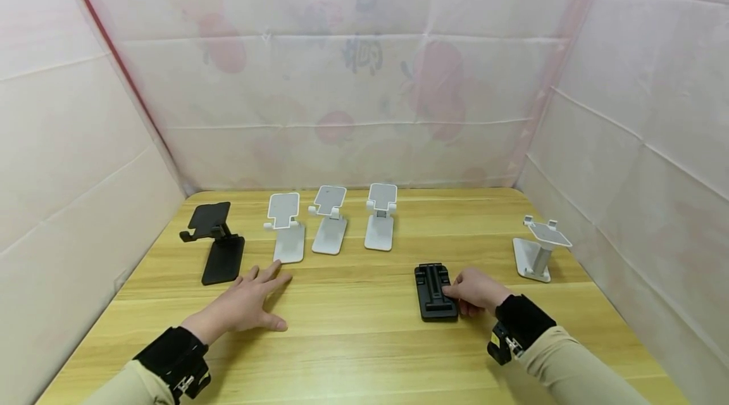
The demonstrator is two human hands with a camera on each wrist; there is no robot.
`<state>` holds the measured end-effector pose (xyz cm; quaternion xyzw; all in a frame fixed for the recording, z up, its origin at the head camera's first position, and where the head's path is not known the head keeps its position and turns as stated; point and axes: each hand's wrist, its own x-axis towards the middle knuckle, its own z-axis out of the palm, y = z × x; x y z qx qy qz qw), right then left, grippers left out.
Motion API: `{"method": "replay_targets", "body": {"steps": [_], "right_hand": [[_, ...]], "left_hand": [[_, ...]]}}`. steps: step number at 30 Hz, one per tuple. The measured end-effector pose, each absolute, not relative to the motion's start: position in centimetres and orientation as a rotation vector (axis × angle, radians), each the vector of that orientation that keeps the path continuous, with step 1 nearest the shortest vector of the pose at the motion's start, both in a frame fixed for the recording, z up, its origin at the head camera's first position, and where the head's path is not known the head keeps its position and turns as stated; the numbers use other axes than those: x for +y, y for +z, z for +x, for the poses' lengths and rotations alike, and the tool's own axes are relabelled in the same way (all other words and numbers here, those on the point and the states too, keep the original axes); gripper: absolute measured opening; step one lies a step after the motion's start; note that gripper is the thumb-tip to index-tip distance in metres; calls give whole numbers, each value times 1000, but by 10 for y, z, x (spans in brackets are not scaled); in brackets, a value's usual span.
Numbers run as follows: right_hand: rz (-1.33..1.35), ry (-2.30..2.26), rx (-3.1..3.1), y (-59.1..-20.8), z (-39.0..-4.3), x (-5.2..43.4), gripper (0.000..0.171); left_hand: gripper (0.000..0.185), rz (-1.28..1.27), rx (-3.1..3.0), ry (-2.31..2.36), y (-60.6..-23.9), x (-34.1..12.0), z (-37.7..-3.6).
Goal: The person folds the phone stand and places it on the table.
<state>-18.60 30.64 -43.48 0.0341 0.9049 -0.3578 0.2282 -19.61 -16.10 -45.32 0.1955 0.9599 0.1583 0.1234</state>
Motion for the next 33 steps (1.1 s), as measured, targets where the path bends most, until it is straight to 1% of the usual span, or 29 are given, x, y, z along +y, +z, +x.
{"method": "replay_targets", "body": {"steps": [15, 24, 28, 33], "right_hand": [[62, -863, 2568, -436, -190, 306, 31], [25, -830, 2592, -437, -191, 310, 34], [6, -814, 2580, -435, -195, 311, 31], [49, -892, 2625, -427, -199, 309, 27]], "left_hand": [[100, 574, 2794, 468, -452, -160, -196], [101, 572, 2790, 475, -452, -160, -196], [101, 567, 2791, 476, -452, -161, -196], [101, 571, 2792, 473, -453, -161, -196]]}}
